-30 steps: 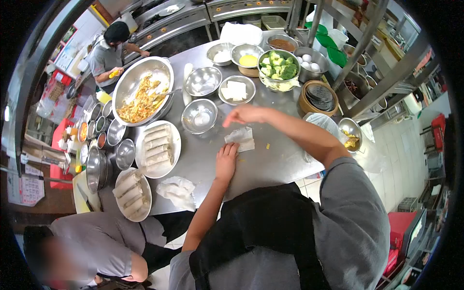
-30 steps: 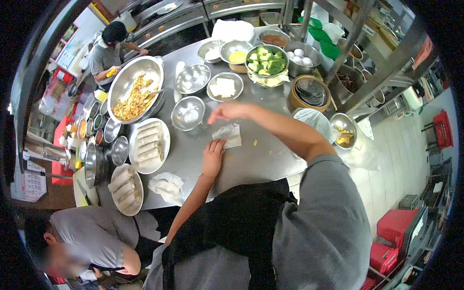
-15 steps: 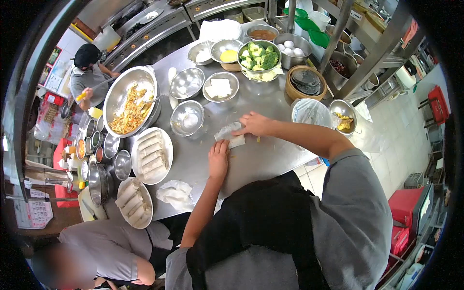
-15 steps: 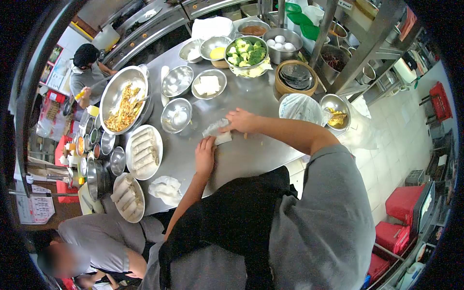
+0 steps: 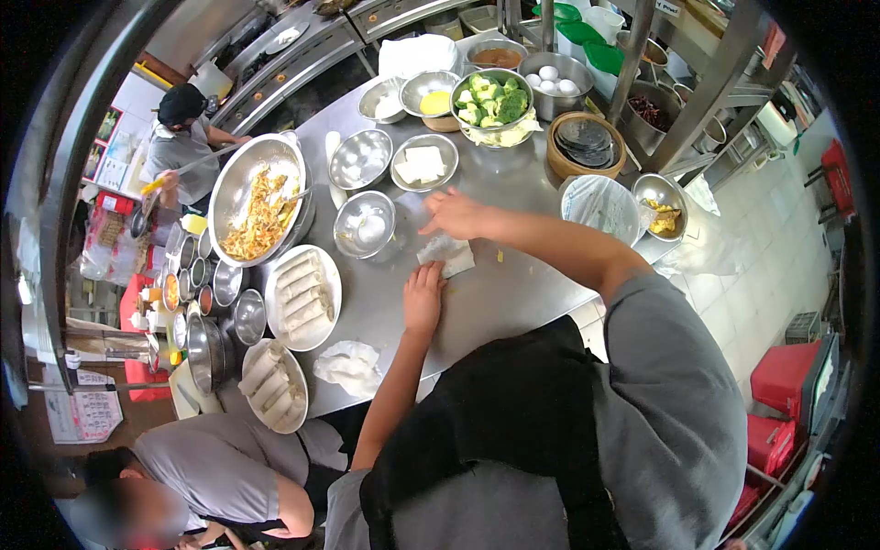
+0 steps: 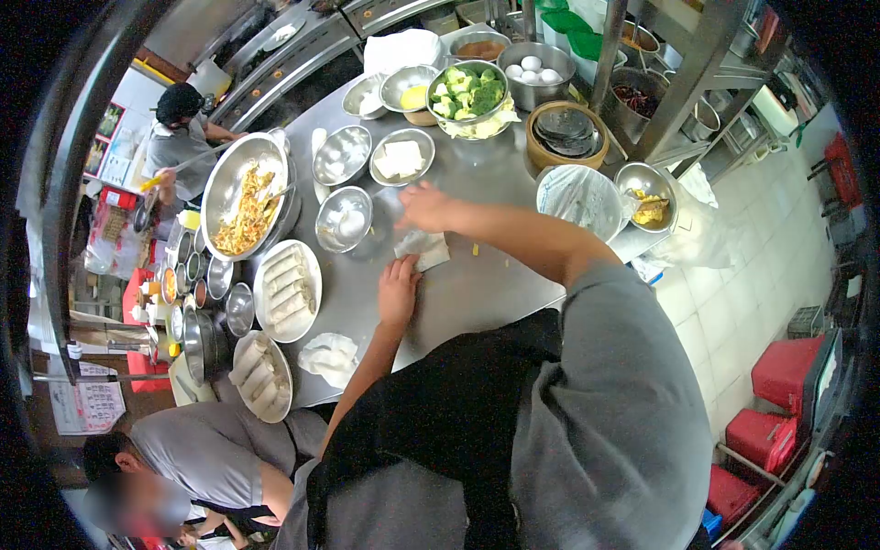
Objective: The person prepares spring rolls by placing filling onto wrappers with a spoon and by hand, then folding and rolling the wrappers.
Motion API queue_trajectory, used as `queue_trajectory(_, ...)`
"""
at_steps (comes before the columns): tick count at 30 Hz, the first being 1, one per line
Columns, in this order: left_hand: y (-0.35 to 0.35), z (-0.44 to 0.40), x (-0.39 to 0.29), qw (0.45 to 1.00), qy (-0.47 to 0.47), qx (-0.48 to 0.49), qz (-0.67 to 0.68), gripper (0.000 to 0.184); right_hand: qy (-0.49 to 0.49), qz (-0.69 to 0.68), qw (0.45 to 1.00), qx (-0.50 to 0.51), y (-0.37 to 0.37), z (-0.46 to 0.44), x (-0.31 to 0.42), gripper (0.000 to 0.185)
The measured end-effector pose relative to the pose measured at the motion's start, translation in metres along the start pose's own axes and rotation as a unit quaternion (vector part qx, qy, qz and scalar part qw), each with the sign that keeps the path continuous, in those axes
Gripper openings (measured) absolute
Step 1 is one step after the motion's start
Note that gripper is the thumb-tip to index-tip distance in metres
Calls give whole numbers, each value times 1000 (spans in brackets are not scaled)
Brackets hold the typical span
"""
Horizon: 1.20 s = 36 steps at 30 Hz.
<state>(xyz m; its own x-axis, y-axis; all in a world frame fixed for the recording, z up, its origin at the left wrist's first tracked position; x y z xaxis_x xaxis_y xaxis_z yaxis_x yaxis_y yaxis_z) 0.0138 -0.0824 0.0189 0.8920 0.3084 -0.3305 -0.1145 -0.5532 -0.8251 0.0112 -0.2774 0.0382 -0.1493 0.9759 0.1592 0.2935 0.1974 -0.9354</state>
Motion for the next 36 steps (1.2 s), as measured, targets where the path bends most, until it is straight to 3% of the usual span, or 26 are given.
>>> queue_trajectory(3,-3,-4,6,999,5,19,29,43,92,-112,989,5,-16,30,8,41)
queue_trajectory(6,-2,-11,14,997,16,29,67,43,63,-153,986,35,-25,62,35,45)
queue_trajectory(9,0,-17,20,986,-30,30,160,41,46,-117,992,0,-14,74,48,43)
queue_trajectory(15,-6,-30,22,991,30,71,108,40,65,-105,992,-22,-2,81,45,40)
queue_trajectory(18,-6,-33,24,987,1,96,129,43,35,-90,994,-47,1,78,42,44)
queue_trajectory(21,-12,-35,19,985,-25,84,149,45,35,-82,996,7,2,71,38,42)
queue_trajectory(24,-17,-38,16,992,37,68,102,47,32,-97,995,19,1,66,34,40)
queue_trajectory(27,-13,-38,21,989,20,81,118,43,27,-123,992,25,1,62,31,39)
queue_trajectory(30,-9,-39,26,986,15,79,144,40,103,-165,980,53,-6,64,31,40)
queue_trajectory(36,-4,-47,36,974,-33,140,177,36,63,-114,991,1,-3,65,34,43)
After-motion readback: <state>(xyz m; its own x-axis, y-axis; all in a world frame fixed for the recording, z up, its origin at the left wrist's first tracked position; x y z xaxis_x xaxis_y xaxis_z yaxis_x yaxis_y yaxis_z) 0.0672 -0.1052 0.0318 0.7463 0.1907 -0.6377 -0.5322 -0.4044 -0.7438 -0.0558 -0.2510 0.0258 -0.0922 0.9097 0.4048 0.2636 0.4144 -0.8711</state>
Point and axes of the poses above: each hand's wrist, its own z-axis away from the middle knuckle, its own y-axis out of the palm, x = y × z, the point moved 4 cm from there along -z, towards the middle knuckle, and after that the axes turned 11 degrees about -x, right-handed, at the moved point
